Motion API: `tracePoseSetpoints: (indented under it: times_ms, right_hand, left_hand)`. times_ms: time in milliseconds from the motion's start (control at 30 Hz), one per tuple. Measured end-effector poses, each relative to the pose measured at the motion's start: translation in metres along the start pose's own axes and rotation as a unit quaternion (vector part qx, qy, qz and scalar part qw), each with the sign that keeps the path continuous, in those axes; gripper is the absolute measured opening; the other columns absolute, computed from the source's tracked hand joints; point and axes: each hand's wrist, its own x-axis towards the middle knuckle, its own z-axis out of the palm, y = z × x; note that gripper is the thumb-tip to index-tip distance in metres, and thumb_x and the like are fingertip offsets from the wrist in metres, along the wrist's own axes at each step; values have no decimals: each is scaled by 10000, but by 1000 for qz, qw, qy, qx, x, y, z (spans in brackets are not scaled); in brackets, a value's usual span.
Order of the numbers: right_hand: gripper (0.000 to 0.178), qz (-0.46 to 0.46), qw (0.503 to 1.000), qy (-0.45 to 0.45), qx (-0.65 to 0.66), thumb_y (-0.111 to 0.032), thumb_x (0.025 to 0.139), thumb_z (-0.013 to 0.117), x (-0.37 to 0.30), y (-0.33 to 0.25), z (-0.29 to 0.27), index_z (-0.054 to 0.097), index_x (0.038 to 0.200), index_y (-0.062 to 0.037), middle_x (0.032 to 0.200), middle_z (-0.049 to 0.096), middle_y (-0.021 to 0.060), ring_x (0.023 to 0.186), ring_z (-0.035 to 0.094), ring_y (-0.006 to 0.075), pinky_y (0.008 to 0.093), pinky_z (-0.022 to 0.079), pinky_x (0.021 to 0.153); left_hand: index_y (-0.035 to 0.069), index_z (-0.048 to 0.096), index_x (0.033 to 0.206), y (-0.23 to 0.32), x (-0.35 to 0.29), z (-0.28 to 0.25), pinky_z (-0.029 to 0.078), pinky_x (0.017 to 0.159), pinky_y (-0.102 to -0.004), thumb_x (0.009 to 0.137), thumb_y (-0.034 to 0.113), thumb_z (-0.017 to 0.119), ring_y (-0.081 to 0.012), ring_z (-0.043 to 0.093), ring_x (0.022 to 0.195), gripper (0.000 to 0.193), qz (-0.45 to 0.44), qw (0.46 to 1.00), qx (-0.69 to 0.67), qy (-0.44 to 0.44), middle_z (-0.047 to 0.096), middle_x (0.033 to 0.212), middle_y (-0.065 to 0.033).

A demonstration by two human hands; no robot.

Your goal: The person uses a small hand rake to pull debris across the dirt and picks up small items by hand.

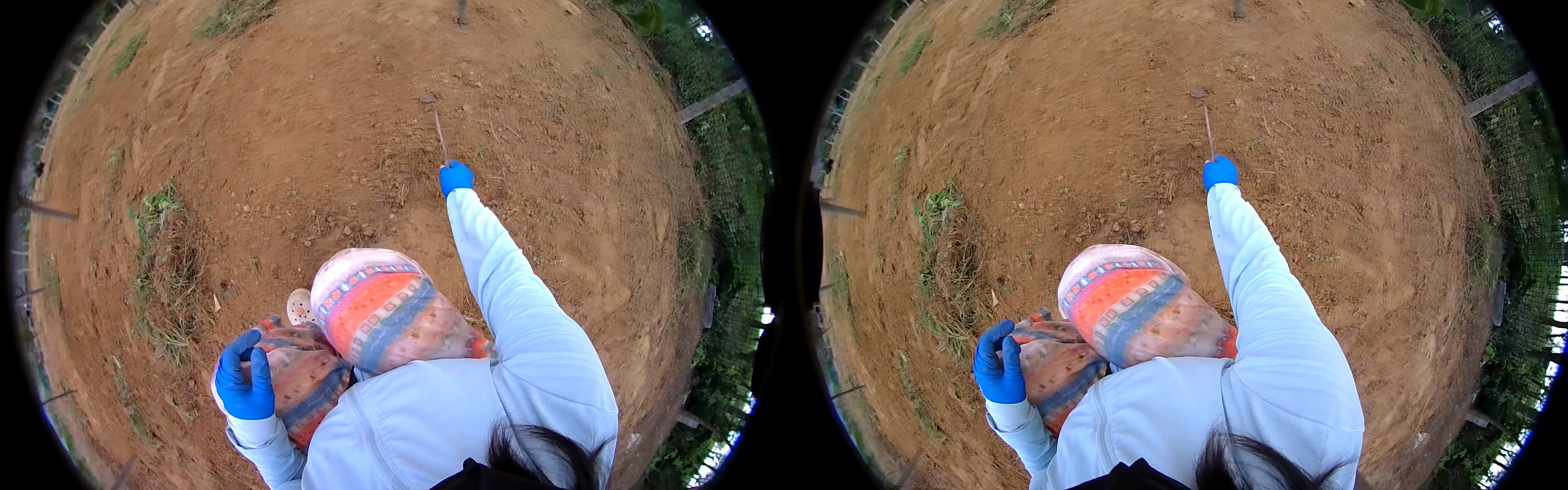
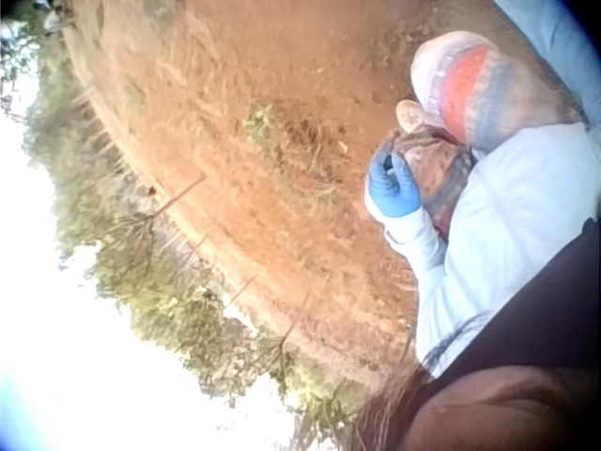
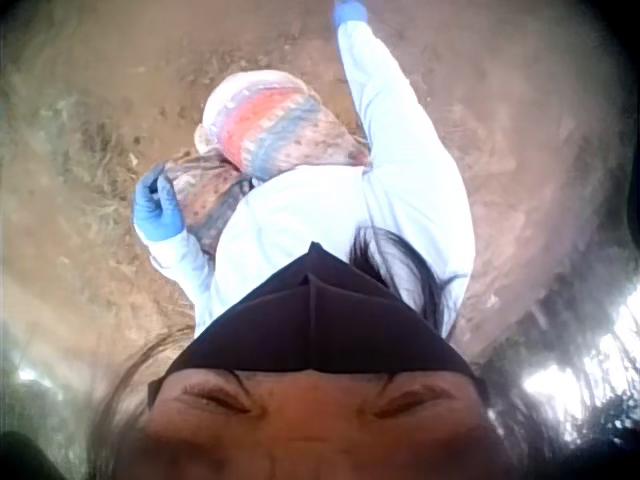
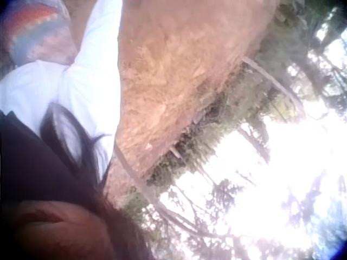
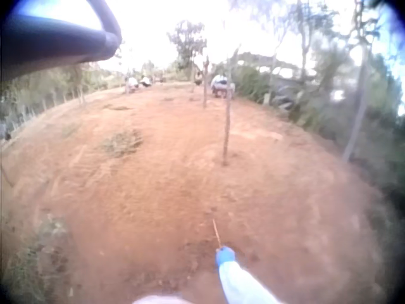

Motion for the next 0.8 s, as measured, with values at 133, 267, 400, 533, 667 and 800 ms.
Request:
tracePoseSetpoints:
  times_ms: [133,267,400,533,667,800]
  right_hand:
    - [344,-33,993,-96,64,-274,833,578,-53,10,5,612,1060,-18,1032,612,222,945,581,390,430,467,801]
    - [406,-55,994,-85,30,-243,857,563,-126,78,-48,547,1204,-33,1087,610,210,990,593,349,384,463,833]
    - [409,57,986,-113,108,-277,864,572,-161,89,-88,556,1194,-35,1058,627,199,965,612,310,366,468,821]
    - [397,37,978,-72,193,-281,863,579,-125,66,-50,568,1182,-46,1037,636,190,939,621,282,356,474,802]
    - [362,-23,981,-75,176,-284,862,559,-35,-27,11,590,1142,-56,1020,636,175,941,610,313,376,473,796]
    - [309,-74,993,-35,86,-284,860,547,32,-127,51,619,1043,-45,1032,624,195,939,595,369,419,478,795]
  left_hand:
    - [-3,581,1063,-2,-2,-18,412,689,-222,905,147,544,-81,512,731,221,-66,992,-107,6,578,803,-13]
    - [2,578,1057,-9,1,-27,397,712,-231,937,254,496,-81,494,713,291,-70,994,-84,14,553,745,-8]
    - [3,576,1049,-14,6,-33,402,706,-251,947,307,458,-101,504,695,342,-79,993,-88,19,546,716,-14]
    - [2,575,1039,-12,13,-27,403,694,-254,945,311,460,-109,507,688,343,-70,992,-106,4,546,711,-19]
    - [1,579,1031,-10,16,-21,402,688,-251,941,309,468,-110,509,683,339,-69,992,-103,12,546,704,-19]
    - [5,585,1024,-8,10,-24,402,686,-248,937,290,480,-109,518,687,317,-85,990,-111,37,559,712,-24]
